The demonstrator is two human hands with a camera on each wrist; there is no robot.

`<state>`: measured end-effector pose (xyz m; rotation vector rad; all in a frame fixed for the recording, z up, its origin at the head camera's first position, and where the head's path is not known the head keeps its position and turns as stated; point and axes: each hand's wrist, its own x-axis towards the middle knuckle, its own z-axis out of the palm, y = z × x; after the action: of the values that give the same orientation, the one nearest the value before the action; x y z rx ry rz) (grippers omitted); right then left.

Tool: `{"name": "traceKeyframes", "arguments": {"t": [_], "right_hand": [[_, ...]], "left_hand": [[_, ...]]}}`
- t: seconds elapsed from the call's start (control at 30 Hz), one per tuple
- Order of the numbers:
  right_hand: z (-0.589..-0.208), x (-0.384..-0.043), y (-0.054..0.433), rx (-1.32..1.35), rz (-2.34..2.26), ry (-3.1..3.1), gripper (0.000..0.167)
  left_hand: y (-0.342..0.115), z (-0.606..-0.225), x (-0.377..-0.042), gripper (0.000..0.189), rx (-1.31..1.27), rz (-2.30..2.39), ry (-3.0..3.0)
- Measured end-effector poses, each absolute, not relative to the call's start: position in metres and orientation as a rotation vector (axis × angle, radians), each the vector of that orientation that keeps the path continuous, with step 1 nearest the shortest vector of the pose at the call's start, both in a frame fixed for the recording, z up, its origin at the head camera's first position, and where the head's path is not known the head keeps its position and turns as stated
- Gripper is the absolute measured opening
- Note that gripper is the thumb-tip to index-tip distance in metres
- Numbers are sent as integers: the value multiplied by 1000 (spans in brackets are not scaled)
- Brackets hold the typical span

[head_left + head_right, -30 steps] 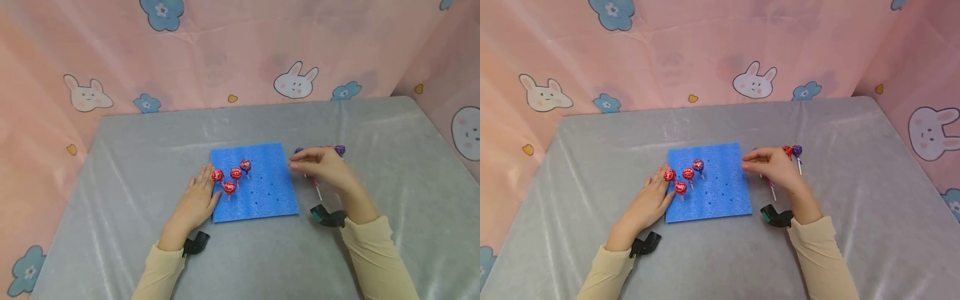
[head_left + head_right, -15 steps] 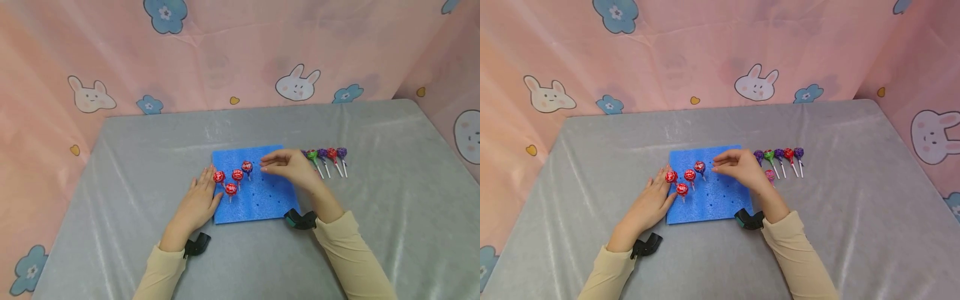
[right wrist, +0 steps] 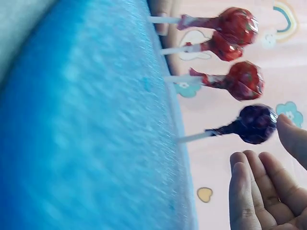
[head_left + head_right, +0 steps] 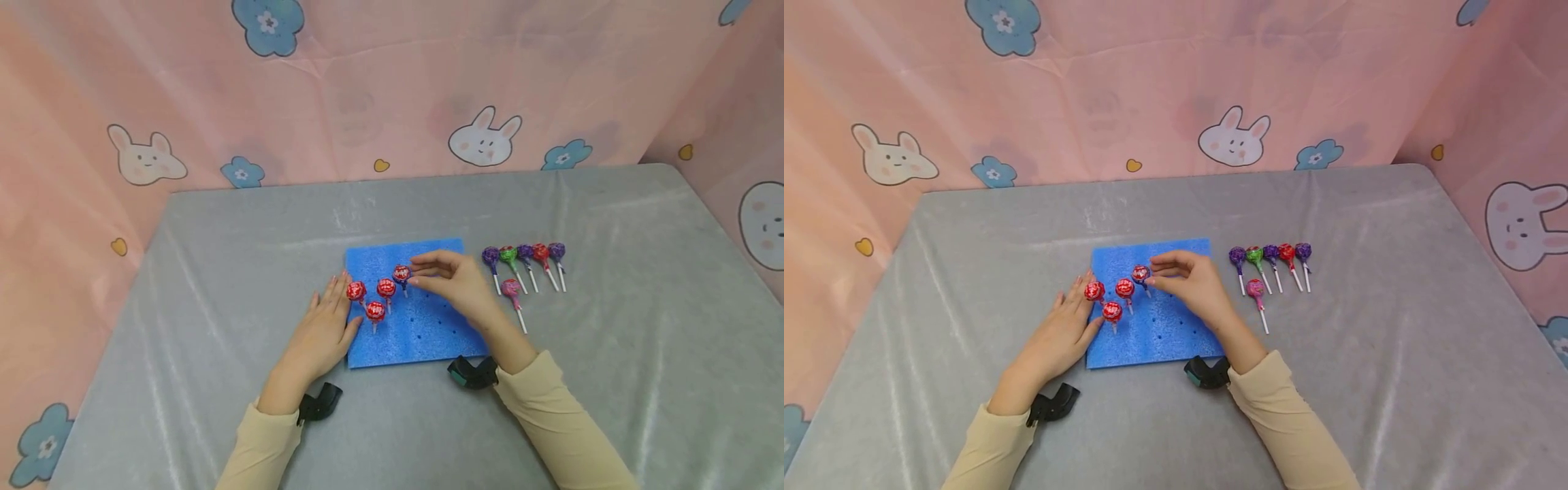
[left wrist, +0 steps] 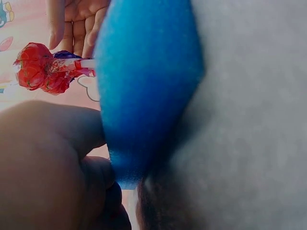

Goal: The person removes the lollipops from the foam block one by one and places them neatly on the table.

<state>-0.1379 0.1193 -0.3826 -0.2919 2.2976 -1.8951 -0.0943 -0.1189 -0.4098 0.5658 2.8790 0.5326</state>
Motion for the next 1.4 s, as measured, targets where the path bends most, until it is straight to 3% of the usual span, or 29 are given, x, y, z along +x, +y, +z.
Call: {"name": "traceKeyframes", "arguments": {"t": [1.4], "right_hand": [[-384, -134, 115, -233, -2049, 2225, 29]], "left_hand": [[-119, -412, -94, 63, 572, 538, 2887]]}}
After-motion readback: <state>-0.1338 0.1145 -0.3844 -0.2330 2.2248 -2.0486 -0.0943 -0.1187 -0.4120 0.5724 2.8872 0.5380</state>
